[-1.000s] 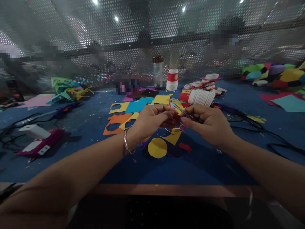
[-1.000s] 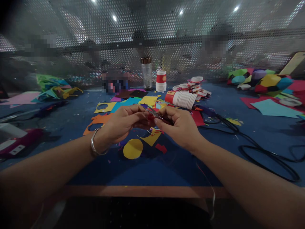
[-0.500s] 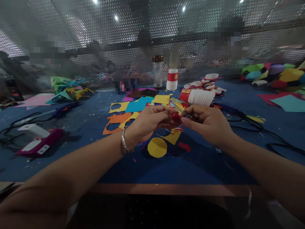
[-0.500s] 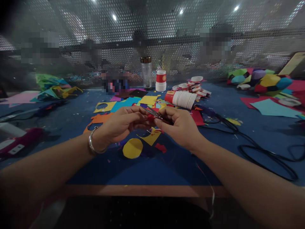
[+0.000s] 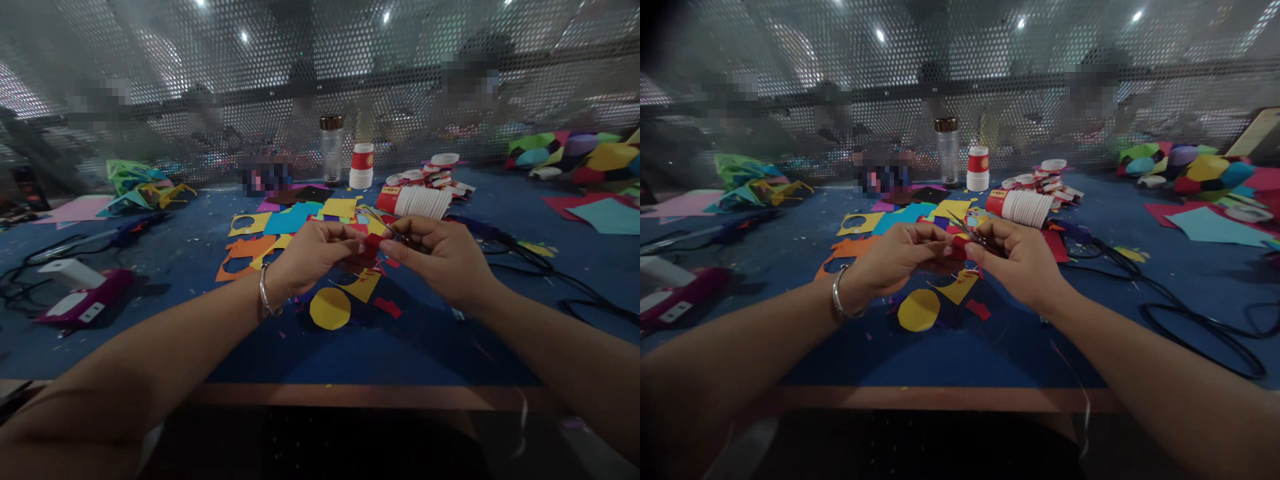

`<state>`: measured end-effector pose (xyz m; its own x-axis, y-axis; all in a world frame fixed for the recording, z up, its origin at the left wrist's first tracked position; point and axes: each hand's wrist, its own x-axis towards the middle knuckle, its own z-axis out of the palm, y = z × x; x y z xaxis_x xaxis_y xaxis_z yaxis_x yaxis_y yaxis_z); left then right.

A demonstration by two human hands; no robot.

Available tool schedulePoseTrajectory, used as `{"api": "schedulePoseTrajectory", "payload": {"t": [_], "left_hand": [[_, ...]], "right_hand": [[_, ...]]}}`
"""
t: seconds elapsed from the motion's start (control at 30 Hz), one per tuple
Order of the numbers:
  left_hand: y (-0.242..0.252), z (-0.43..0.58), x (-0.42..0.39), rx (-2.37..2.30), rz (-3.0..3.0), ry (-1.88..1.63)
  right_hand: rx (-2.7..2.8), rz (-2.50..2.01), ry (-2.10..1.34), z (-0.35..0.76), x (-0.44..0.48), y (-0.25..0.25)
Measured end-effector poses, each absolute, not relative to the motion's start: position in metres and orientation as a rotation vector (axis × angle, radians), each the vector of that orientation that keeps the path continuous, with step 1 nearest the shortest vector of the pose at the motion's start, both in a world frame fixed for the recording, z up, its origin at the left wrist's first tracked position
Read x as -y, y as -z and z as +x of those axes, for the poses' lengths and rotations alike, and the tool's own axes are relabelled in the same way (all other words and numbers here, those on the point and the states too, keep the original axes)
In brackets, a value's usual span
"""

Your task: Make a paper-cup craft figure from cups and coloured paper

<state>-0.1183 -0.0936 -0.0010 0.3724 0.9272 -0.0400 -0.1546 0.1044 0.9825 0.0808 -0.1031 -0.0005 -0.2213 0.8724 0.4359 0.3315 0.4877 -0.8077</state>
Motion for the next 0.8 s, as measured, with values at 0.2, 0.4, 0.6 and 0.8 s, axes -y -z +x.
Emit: {"api": "schedulePoseTrajectory", "payload": {"t": [0.2,0.4,0.6,0.8], "left_hand": [[-0.0015,-0.117,0.0947,-0.905,1.079,-0.958],[-0.0042,-0.1177,0.0951,-0.909,1.008,-0.967],[-0.0019,-0.1184,0.0939,-0.931,1.027,-0.945],[-0.0013,-0.1178,0.0944,-0.902,1.066,-0.951]], "right_hand": [[1.741,-1.052,-0.773,0.079,0.1024,0.0003],[1.735,-1.05,-0.839,0.0783,0.1023,0.0003],[1.712,-1.042,-0.836,0.0796,0.1005,0.0014],[1.711,-1.057,-0.851,0.0797,0.1009,0.0006]]}}
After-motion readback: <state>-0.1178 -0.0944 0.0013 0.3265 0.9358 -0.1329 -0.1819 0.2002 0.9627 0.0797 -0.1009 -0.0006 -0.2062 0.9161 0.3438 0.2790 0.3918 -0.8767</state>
